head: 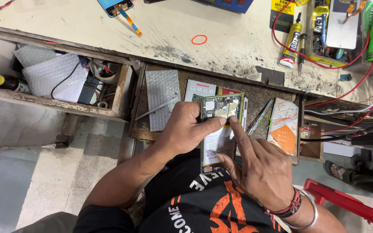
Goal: The person repairs a disassembled smartphone at a workbench. They hold the phone body with battery exposed, open a small plastic bag of parts, fit a small component near the camera area, press it into place, and repeatedly press and align the phone's internal parts while working over the open device.
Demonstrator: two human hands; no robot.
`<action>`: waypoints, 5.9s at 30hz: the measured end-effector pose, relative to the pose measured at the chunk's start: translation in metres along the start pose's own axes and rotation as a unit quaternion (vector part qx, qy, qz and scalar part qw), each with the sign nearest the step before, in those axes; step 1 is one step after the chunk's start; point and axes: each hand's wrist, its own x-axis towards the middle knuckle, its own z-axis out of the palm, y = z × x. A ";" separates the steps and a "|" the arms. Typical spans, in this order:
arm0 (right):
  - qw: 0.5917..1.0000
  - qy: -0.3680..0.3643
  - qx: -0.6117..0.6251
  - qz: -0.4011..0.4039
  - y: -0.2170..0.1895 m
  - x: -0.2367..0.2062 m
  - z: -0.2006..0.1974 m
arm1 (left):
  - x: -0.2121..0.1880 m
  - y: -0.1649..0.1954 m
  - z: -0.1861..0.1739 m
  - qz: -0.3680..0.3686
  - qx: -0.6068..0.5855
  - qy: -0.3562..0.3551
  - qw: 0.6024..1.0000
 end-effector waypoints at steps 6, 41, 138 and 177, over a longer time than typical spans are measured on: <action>1.000 0.001 -0.001 0.002 0.001 0.000 -0.002 | 0.002 -0.001 0.002 0.015 0.001 -0.004 1.000; 1.000 -0.015 -0.002 -0.009 0.002 0.008 -0.003 | 0.005 0.004 0.000 -0.020 0.055 0.014 0.998; 0.980 -0.127 0.149 0.038 0.175 0.027 0.158 | 0.062 -0.156 -0.012 0.082 0.450 -0.111 0.882; 0.991 0.095 0.012 0.095 0.292 0.104 0.048 | 0.080 -0.134 0.005 0.099 0.438 -0.087 0.889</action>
